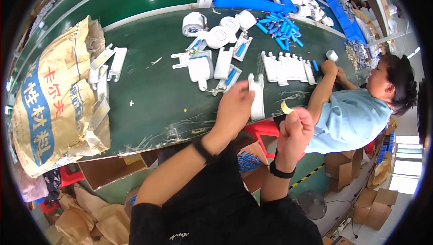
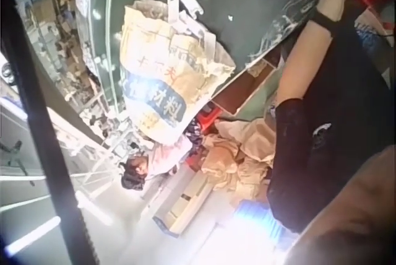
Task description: Assembling white plastic housings and internal components on a production conveyor belt.
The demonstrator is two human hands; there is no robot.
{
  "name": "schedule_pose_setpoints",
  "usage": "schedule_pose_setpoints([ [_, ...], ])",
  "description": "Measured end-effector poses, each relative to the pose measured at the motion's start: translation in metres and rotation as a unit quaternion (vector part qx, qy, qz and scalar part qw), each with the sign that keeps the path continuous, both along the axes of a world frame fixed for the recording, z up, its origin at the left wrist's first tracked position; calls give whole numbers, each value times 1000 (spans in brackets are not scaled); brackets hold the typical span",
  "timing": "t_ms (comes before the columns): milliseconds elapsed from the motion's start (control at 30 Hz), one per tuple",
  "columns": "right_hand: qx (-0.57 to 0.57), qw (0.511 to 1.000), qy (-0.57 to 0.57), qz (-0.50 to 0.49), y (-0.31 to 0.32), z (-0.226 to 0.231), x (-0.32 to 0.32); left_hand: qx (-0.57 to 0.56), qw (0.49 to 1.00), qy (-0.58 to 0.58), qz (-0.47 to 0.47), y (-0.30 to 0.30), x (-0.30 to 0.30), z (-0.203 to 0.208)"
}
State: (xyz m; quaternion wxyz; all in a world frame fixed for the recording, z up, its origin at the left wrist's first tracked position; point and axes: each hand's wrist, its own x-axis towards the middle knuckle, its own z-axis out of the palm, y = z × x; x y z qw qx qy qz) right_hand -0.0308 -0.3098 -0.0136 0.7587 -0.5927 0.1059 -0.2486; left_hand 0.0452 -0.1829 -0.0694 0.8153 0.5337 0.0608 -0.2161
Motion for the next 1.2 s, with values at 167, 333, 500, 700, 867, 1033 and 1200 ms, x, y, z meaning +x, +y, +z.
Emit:
schedule_pose_setpoints([
  [167,-28,999,-10,-29,-31,-4,-29,127,990,-65,22,-47,55,-1],
  [333,59,996,-48,40,-40,-12,-29,194,975,-104,-25,-44,60,-7],
  [500,182,966,-40,181,-9,-4,-10,284,950,-129,-24,-20,49,2],
  [700,98,791,158,583,101,-15,-23,132,970,-173,105,132,-114,23],
  [867,192,559,312,743,264,-92,-45,253,814,51,520,262,-265,-57],
  [1033,189,628,498,567,424,-268,-58,459,750,75,470,313,-296,-91],
  [1200,357,543,558,516,440,-273,-65,598,756,-161,212,347,-254,-98],
])
